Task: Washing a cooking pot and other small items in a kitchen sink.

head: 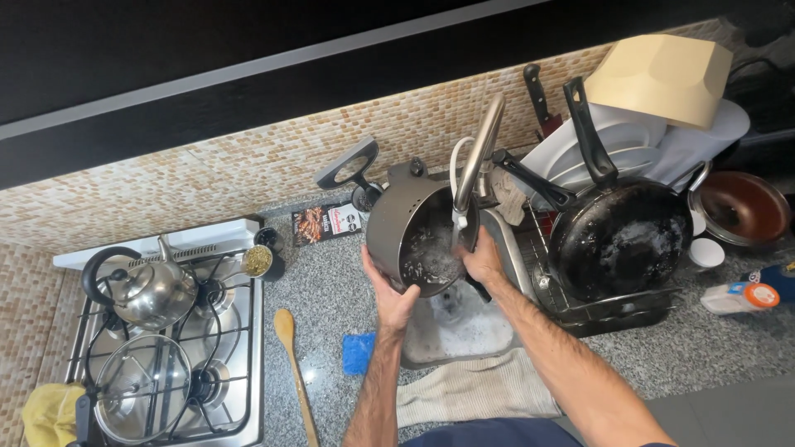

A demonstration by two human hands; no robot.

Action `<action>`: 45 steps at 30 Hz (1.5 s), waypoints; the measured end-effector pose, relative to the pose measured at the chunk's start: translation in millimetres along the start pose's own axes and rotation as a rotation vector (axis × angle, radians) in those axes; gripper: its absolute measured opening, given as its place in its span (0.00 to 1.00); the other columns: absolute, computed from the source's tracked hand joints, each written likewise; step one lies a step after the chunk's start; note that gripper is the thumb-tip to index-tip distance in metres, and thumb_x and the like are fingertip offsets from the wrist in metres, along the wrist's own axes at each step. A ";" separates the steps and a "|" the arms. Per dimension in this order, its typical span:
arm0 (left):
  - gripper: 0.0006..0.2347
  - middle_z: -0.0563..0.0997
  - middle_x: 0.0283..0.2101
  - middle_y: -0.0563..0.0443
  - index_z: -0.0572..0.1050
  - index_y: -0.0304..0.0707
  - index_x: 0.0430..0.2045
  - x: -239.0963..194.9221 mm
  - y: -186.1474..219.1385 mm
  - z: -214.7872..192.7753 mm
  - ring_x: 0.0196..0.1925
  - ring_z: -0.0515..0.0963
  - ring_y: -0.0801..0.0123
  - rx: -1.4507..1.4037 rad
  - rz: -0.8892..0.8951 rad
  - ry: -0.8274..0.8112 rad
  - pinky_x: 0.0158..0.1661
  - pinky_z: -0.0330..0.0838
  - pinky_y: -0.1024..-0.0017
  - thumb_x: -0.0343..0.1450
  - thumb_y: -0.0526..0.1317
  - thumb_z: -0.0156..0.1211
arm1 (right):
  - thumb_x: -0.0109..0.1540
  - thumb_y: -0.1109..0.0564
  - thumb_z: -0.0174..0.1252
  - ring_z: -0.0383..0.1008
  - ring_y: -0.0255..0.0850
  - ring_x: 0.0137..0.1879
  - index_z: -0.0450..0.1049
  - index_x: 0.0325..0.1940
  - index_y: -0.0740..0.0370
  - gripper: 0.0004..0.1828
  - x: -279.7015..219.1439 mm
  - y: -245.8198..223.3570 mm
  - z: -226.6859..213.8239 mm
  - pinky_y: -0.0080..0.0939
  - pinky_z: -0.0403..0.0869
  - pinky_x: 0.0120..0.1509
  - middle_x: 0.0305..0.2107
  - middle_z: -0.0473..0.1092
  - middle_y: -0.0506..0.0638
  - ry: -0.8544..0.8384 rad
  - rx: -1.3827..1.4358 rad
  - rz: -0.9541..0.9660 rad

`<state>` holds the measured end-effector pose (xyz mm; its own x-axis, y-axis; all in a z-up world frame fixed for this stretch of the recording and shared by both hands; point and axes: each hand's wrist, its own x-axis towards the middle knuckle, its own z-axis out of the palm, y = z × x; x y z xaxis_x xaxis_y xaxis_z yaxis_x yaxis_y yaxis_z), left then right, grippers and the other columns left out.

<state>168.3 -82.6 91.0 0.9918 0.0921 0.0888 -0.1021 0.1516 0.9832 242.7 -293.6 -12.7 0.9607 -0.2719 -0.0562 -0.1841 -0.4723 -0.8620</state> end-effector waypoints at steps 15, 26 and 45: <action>0.49 0.59 0.70 0.33 0.48 0.31 0.72 6.9 19.9 -3.8 0.73 0.61 0.48 0.409 0.104 0.143 0.70 0.55 0.59 0.53 0.33 0.69 | 0.60 0.54 0.66 0.82 0.49 0.40 0.76 0.42 0.67 0.14 0.8 -16.4 5.7 0.51 0.76 0.45 0.31 0.78 0.59 0.056 0.039 -0.037; 0.46 0.61 0.70 0.32 0.52 0.29 0.71 7.2 12.2 -9.9 0.73 0.62 0.48 0.442 0.081 0.208 0.70 0.55 0.60 0.54 0.34 0.67 | 0.48 0.60 0.71 0.75 0.52 0.58 0.55 0.66 0.63 0.46 -12.4 15.9 21.5 0.50 0.73 0.62 0.50 0.73 0.61 -0.220 0.084 -0.052; 0.50 0.61 0.64 0.33 0.52 0.50 0.72 41.3 87.0 16.6 0.66 0.64 0.39 0.958 -0.268 0.039 0.60 0.66 0.49 0.53 0.52 0.73 | 0.62 0.64 0.57 0.81 0.38 0.34 0.56 0.69 0.61 0.32 -48.4 1.8 29.6 0.35 0.81 0.30 0.43 0.76 0.54 -0.536 0.627 0.292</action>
<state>201.6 -82.0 182.8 0.9679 0.2059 -0.1439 0.2475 -0.6846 0.6856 202.0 -256.5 -26.4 0.8905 0.1948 -0.4111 -0.4408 0.1458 -0.8857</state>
